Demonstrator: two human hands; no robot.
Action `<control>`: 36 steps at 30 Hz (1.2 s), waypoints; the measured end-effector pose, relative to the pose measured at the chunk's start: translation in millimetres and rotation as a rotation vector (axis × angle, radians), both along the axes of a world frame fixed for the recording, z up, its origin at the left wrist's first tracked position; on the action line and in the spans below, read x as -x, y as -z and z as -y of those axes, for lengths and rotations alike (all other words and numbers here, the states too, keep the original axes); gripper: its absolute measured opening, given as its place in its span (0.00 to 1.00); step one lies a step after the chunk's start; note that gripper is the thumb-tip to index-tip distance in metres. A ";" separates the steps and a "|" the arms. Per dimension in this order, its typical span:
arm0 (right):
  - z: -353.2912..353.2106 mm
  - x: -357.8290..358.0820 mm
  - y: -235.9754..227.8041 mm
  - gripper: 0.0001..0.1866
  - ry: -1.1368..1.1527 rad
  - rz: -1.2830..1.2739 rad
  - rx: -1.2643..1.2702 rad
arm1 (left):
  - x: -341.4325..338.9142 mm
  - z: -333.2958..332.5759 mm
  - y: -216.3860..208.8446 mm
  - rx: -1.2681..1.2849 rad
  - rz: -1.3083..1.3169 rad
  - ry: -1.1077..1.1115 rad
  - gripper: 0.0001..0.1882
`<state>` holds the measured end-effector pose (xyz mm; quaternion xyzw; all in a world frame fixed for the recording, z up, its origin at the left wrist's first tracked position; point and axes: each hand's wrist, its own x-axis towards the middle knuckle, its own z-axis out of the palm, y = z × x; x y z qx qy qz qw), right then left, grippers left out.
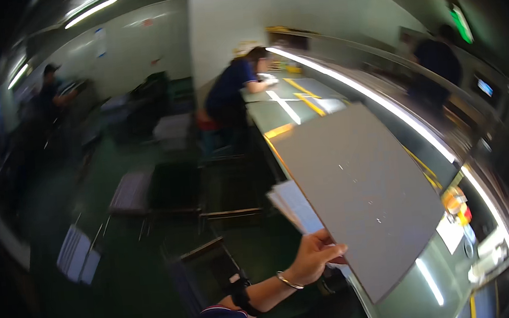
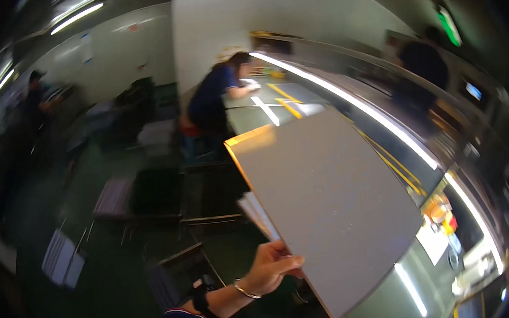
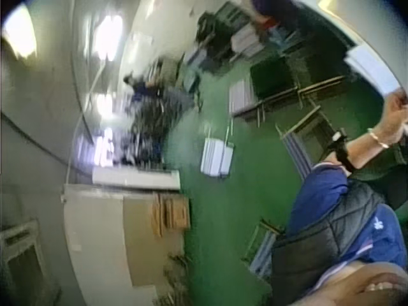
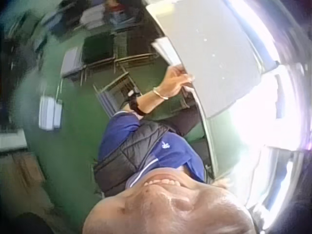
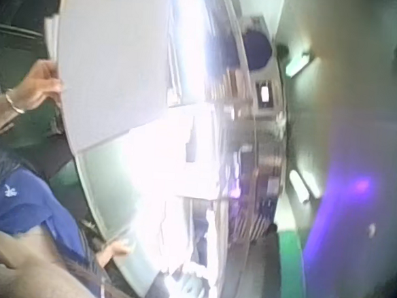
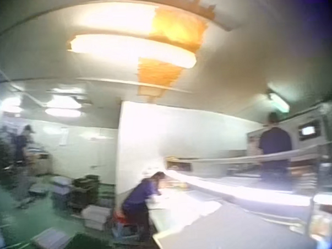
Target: Inspecting large technical sheets on a light table and sorting them into vertical racks.
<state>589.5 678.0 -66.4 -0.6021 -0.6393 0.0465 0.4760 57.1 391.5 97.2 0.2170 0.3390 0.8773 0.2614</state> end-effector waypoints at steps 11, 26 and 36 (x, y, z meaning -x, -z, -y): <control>96.5 188.7 -107.3 0.29 -1.053 -1.361 0.236 | -192.6 -194.3 60.5 0.310 -0.356 0.475 0.06; 111.5 11.3 -63.2 0.15 0.037 -1.661 0.204 | -230.3 -194.7 32.3 0.475 -0.774 1.158 0.09; 92.9 46.1 -80.3 0.23 -0.142 -1.521 0.273 | -44.1 -140.4 52.8 0.798 -1.372 -0.374 0.13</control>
